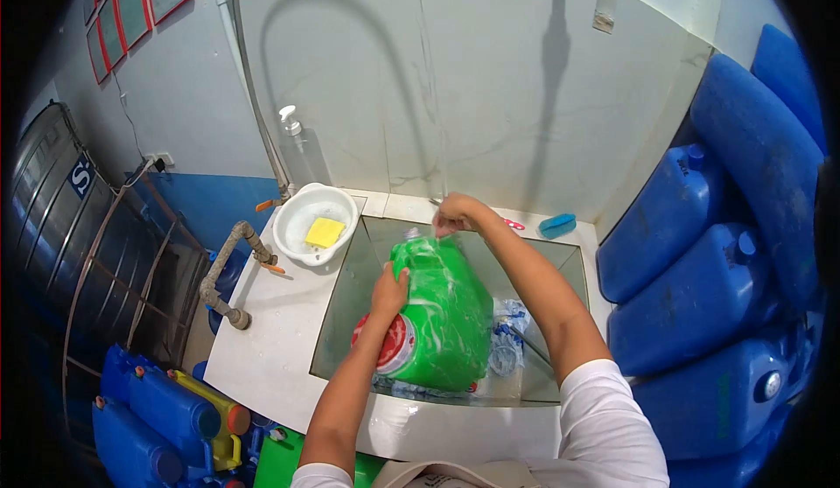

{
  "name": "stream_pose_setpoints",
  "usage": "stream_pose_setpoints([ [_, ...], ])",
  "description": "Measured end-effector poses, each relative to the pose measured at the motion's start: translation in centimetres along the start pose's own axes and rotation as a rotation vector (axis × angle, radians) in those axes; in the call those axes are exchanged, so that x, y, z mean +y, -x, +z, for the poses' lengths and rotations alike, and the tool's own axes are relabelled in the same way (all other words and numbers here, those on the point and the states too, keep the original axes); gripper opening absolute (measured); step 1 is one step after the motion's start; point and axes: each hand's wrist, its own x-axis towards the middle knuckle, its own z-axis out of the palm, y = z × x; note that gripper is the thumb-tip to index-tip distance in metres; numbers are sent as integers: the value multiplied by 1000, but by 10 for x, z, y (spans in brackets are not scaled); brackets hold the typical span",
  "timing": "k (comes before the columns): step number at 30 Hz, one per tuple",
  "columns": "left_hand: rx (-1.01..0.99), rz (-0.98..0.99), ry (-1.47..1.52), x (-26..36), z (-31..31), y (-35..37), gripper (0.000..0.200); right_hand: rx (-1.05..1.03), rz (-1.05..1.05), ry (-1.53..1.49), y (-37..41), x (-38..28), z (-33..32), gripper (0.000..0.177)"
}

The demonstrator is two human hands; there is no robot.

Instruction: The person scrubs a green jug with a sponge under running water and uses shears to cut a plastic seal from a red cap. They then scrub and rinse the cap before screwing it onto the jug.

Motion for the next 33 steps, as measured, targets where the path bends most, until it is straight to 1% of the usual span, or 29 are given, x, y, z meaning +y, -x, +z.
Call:
stream_pose_setpoints([
  [1, -5, 3, -4, -4, 4, -7, 38, -52, 18, 0, 2, -6, 0, 15],
  [2, -54, 67, 47, -7, 8, -16, 38, -51, 18, -6, 5, -10, 0, 15],
  [3, -102, 132, 102, -4, 8, -20, 39, 7, -28, -28, 8, -14, -1, 14],
  [4, -105, 133, 102, -1, 10, -23, 39, 67, -73, -48, 11, -16, -2, 13],
  [5, -140, 169, 126, 2, 11, -26, 39, 70, -73, -49, 13, -18, -3, 13],
  [7, -178, 206, 151, 0, 22, -36, 40, 45, -149, 134, 17, -21, -4, 13],
  [8, -157, 243, 184, -5, 33, -45, 40, 47, -147, 132, 18, -23, -3, 13],
  [10, -139, 278, 216, 8, 36, -47, 40, 88, -52, -28, 17, -27, 2, 13],
  [11, -82, 166, 207, 16, 40, -47, 40, 87, -50, -31, 18, -29, 0, 13],
  [12, -25, 55, 195, 30, 41, -45, 40, 34, -75, -11, 18, -30, -2, 15],
  [13, -29, 53, 191, 39, 45, -46, 40, -19, -99, 9, 17, -29, -3, 16],
  [14, -62, -160, 296, 49, 49, -46, 39, -19, -96, 6, 16, -27, -3, 16],
  [15, -95, -374, 402, 53, 53, -46, 39, -29, -174, 52, 15, -25, -3, 17],
  [16, -96, -373, 402, 50, 51, -42, 39, -39, -253, 99, 15, -25, -3, 19],
  [17, -57, -74, -1, 44, 46, -37, 36, -37, -254, 99, 13, -27, -4, 19],
  [18, -14, 227, -402, 39, 42, -34, 37, -5, -207, 70, 19, -33, -2, 19],
  [19, -16, 227, -404, 44, 33, -31, 37, 25, -159, 38, 22, -37, 0, 19],
  [21, 140, 500, -664, 48, 18, -27, 45, 49, -136, 5, 27, -40, 3, 18],
  [22, 140, 498, -663, 45, 15, -31, 45, 76, -116, -25, 28, -41, 4, 18],
  [24, -217, 201, -452, 39, 4, -38, 47, 76, -152, -8, 29, -40, 4, 17],
  [25, -215, 203, -451, 35, -2, -37, 47, 79, -191, 8, 30, -40, 2, 17],
  [27, -269, 326, -256, 19, -14, -26, 48, 114, -204, 68, 30, -42, 1, 17],
  [28, -266, 322, -259, 11, -16, -22, 48, 148, -217, 127, 29, -42, 1, 17],
  [30, -286, 96, -115, -2, -19, -13, 45, 149, -231, 93, 26, -41, 3, 18],
  [31, -282, 96, -116, -5, -20, -5, 45, 156, -240, 60, 27, -42, 3, 18],
  [32, -257, 22, -50, -8, -21, 4, 41, 155, -243, 59, 27, -43, 1, 18],
  [33, -233, -56, 16, -9, -23, 14, 37, 126, -202, 66, 28, -43, 1, 18],
])
